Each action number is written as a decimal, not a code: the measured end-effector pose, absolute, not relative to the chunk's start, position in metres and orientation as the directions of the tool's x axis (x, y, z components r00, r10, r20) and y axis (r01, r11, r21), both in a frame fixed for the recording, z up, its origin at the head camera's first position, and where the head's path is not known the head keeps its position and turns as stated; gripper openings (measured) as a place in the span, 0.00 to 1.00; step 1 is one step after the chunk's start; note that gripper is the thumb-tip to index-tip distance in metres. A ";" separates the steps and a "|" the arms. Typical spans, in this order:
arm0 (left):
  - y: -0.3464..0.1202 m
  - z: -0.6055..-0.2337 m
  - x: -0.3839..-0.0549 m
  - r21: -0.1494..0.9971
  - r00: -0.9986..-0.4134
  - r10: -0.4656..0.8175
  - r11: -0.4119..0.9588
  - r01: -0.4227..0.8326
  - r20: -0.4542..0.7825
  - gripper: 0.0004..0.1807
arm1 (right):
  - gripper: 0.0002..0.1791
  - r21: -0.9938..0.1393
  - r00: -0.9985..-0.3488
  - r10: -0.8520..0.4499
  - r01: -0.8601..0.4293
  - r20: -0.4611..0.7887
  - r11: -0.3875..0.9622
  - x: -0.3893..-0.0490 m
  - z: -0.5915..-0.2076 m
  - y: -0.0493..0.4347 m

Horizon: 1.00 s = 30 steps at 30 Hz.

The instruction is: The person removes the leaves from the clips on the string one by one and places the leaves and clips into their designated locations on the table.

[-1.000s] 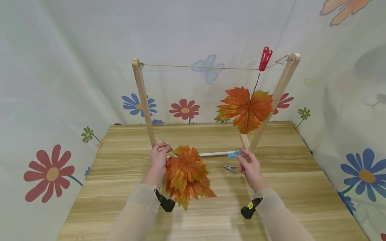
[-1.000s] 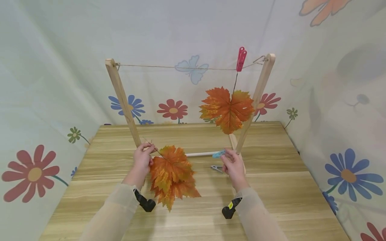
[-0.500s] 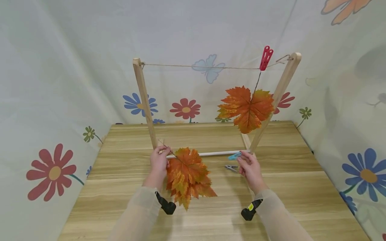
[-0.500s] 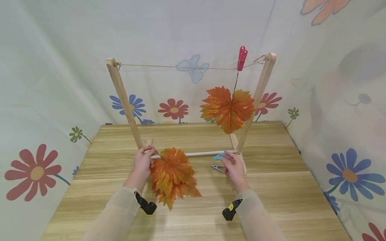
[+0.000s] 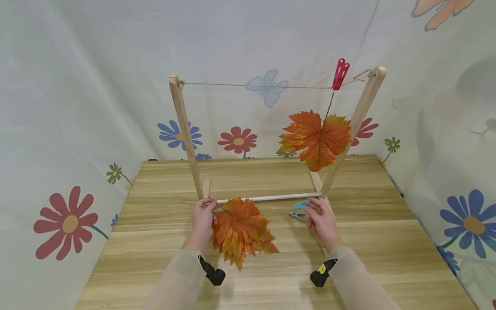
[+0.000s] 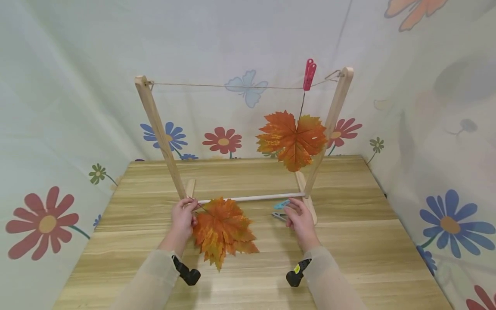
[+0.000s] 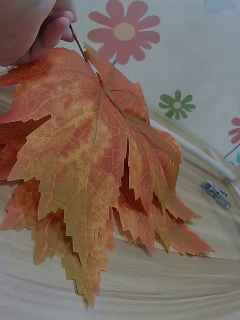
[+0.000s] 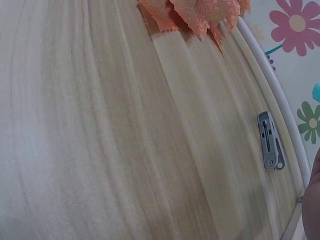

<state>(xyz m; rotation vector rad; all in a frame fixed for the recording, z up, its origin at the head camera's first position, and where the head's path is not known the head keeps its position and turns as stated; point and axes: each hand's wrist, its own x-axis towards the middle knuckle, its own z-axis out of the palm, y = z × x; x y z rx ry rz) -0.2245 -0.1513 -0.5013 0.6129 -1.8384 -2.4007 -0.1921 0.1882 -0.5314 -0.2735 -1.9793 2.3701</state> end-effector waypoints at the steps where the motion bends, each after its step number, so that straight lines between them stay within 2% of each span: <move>1: -0.151 -0.499 -0.223 0.938 -0.921 -0.279 -0.291 -0.189 -0.272 0.08 | 0.22 -0.978 -0.983 0.144 0.081 -0.110 -0.192 -0.192 -0.532 0.189; 6: -0.147 -0.493 -0.219 0.937 -0.918 -0.290 -0.298 -0.182 -0.271 0.08 | 0.22 -0.975 -0.982 0.151 0.079 -0.112 -0.207 -0.192 -0.536 0.190; 18: -0.149 -0.523 -0.222 0.940 -0.920 -0.328 -0.325 -0.102 -0.214 0.06 | 0.23 -0.979 -0.981 0.164 0.071 -0.104 -0.193 -0.193 -0.543 0.189; 30: -0.152 -0.530 -0.223 0.930 -0.888 -0.342 -0.304 -0.206 -0.308 0.05 | 0.26 -0.978 -0.983 0.125 0.112 -0.135 -0.177 -0.186 -0.551 0.188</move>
